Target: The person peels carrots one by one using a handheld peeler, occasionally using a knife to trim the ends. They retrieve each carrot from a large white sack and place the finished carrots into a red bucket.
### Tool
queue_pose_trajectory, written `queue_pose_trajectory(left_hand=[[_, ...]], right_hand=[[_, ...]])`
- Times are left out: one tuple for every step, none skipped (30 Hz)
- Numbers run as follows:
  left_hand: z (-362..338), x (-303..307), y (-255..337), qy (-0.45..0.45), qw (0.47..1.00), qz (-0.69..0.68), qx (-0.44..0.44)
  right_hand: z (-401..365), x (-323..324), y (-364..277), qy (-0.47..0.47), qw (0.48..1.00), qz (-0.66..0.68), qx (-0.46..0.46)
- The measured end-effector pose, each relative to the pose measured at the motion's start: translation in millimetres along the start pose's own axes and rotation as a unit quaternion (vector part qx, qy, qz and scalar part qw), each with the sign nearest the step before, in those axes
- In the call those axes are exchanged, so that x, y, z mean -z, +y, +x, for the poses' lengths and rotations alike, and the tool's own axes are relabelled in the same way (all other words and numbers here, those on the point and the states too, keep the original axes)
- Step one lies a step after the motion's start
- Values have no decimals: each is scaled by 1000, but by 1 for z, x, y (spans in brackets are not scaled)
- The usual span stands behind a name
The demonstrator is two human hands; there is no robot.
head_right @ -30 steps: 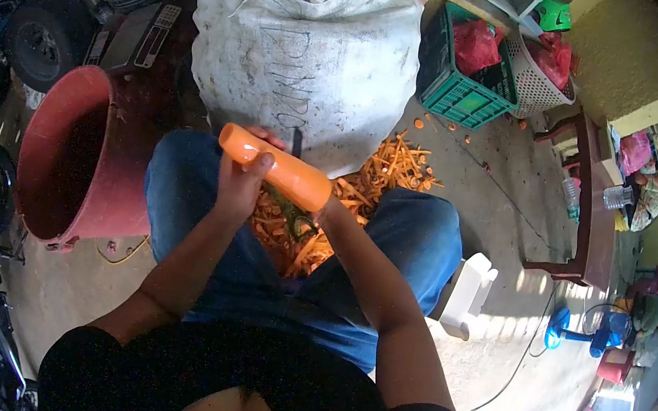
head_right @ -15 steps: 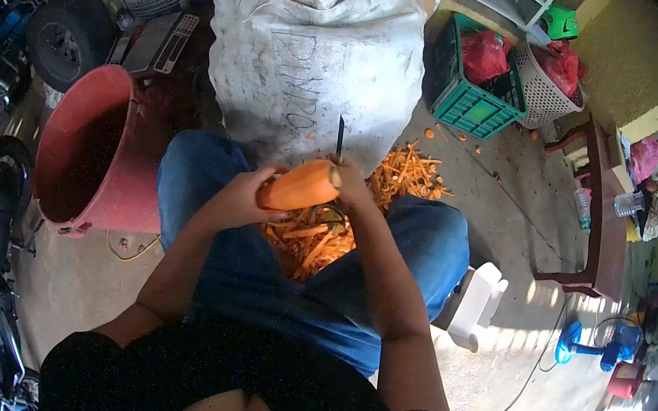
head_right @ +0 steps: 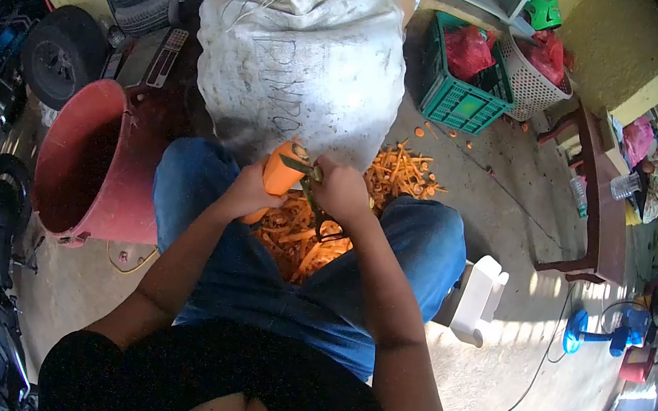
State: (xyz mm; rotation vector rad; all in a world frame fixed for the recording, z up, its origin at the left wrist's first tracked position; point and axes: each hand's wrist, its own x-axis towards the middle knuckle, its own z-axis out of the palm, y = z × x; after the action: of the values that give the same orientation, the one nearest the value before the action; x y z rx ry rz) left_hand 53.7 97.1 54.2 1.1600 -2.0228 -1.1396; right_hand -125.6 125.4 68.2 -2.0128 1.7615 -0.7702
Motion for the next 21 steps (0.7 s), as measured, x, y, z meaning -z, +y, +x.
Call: queue_pose_trajectory(left_hand=[[-2,-2,-3,8,1000,-5,6],[-2,-2,-4,6,1000,-6,9],[-2,-2,-6,11,1000,1,4],[-2,-2,-7,17,1000,9,-2],[-3,0,-7,18,1000,8,0],[-3,2,-5,7,1000,-2,-4],[-2,4,-5,-5,1000,-11,-8],[-2,6,-7,-4,1000,-13,-7],[-2,8,-11,-30,999,-34,-23],[-2,9,-14,-55,996,-55,-38],[-2,7,-19,-56,996,-57,-36],[-3,5,-22,-63,994,-86,-33],[-2,4,-24,-70,990,-114,-32],[-3,3,-25,-70,990,-116,-30],[-6,6,-19,-91,991,-97,2],[-8,7,-16,-111,990,-79,35],[-9,7,-18,-110,990,-80,37],[-10,5,-20,-195,955,-209,84],[-10,4,-21,-274,893,-334,128],[-8,5,-22,-272,893,-335,129],[-7,8,-22,-275,898,-322,124]], right_hand=[[-1,-1,0,-1,1000,1,-3],[-2,-2,-2,-13,1000,-7,5],[-2,-2,-4,-25,999,-15,14],[-1,-5,-4,-27,999,-14,14],[1,-8,-2,-36,999,-20,4],[3,-9,-2,-43,999,-26,-6],[3,-8,-3,-44,999,-28,-5],[3,-7,-5,-47,998,-33,-3],[4,-8,-6,-49,998,-38,0],[5,-9,-7,-51,998,-38,-1],[5,-12,-8,-51,998,-40,-28],[6,-13,-8,-50,996,-42,-54],[7,-14,-5,-51,996,-44,-54],[9,-17,-1,-50,997,-29,-44],[11,-21,3,-50,998,-14,-34],[14,-23,6,-53,998,-14,-32],[17,-24,10,-49,999,9,-19],[19,-25,12,-45,998,30,-7],[20,-24,14,-48,998,29,-7],[22,-25,15,-53,998,46,4],[23,-26,15,-59,996,64,14]])
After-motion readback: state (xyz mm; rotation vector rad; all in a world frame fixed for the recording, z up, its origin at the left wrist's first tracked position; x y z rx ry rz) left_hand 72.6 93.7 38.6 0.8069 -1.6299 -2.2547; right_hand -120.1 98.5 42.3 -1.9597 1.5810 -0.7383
